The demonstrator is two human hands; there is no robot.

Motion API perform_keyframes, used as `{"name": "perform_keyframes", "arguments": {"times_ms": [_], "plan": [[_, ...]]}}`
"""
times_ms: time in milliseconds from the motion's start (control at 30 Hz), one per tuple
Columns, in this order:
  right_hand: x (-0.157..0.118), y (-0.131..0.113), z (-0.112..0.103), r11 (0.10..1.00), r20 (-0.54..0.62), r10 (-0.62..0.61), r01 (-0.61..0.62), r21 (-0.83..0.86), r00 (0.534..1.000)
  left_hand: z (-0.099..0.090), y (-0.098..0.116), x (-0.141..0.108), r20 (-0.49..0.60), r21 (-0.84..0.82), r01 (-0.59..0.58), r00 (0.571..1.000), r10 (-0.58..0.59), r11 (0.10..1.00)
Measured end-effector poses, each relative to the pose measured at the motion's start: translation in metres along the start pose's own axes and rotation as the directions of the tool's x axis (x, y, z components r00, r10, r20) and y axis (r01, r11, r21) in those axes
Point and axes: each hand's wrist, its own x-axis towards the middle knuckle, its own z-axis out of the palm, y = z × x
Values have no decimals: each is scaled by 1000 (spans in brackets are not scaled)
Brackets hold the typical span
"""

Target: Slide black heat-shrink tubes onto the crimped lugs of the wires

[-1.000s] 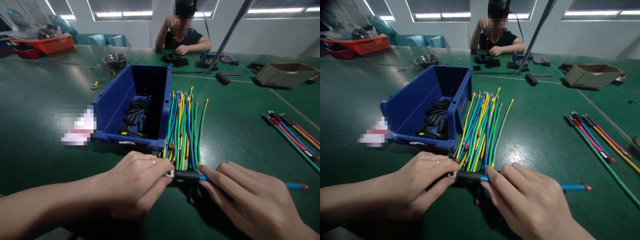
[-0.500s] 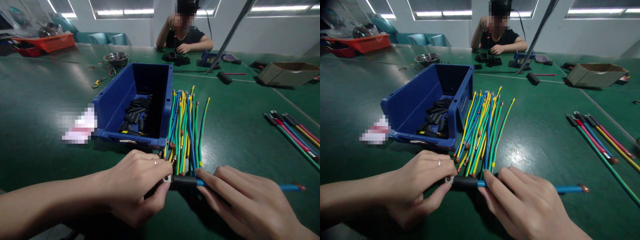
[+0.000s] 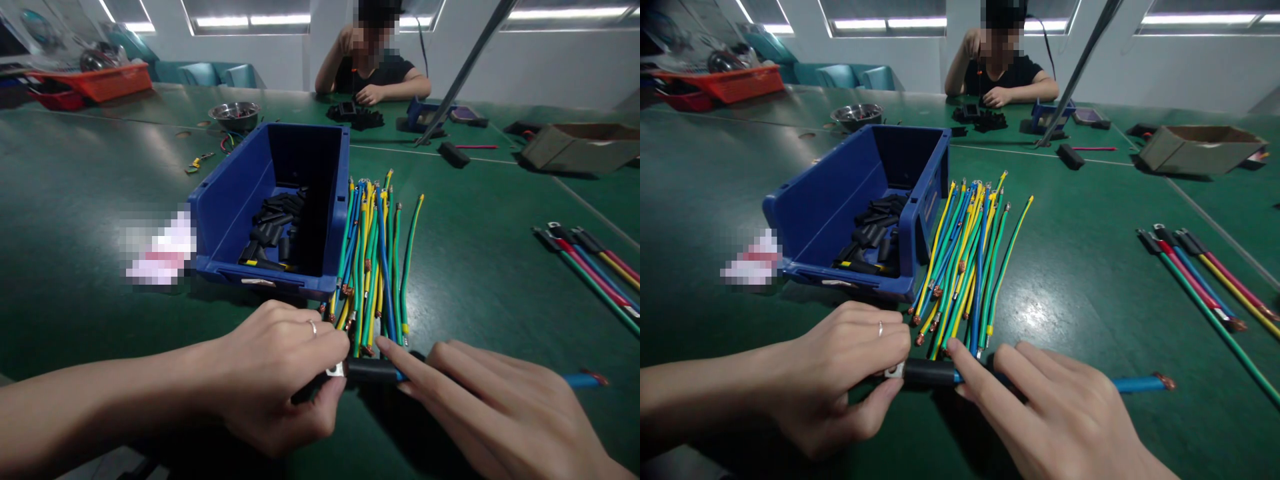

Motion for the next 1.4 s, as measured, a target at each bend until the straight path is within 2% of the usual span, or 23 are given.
{"name": "perform_keyframes", "arguments": {"times_ms": [200,400,567,767,1233,1400], "plan": [[3,2,0,1000,-15,-14,13,-21,1000,-1,-2,1,-5,-10,-4,1000,4,1000],[-2,1,0,999,0,-35,35,15,999,-1,1,3,80,22,-10,997,8,1000],[-6,-1,5,999,34,-47,46,26,998,-3,2,4,92,-10,-9,996,10,1000],[-3,-4,8,998,53,-44,42,54,998,-1,1,3,146,47,-1,989,-6,999],[2,-4,7,995,32,-38,35,97,999,-2,2,6,198,57,24,980,-35,998],[3,-3,7,993,22,-33,31,116,999,-1,2,5,182,59,13,983,-23,998]]}}
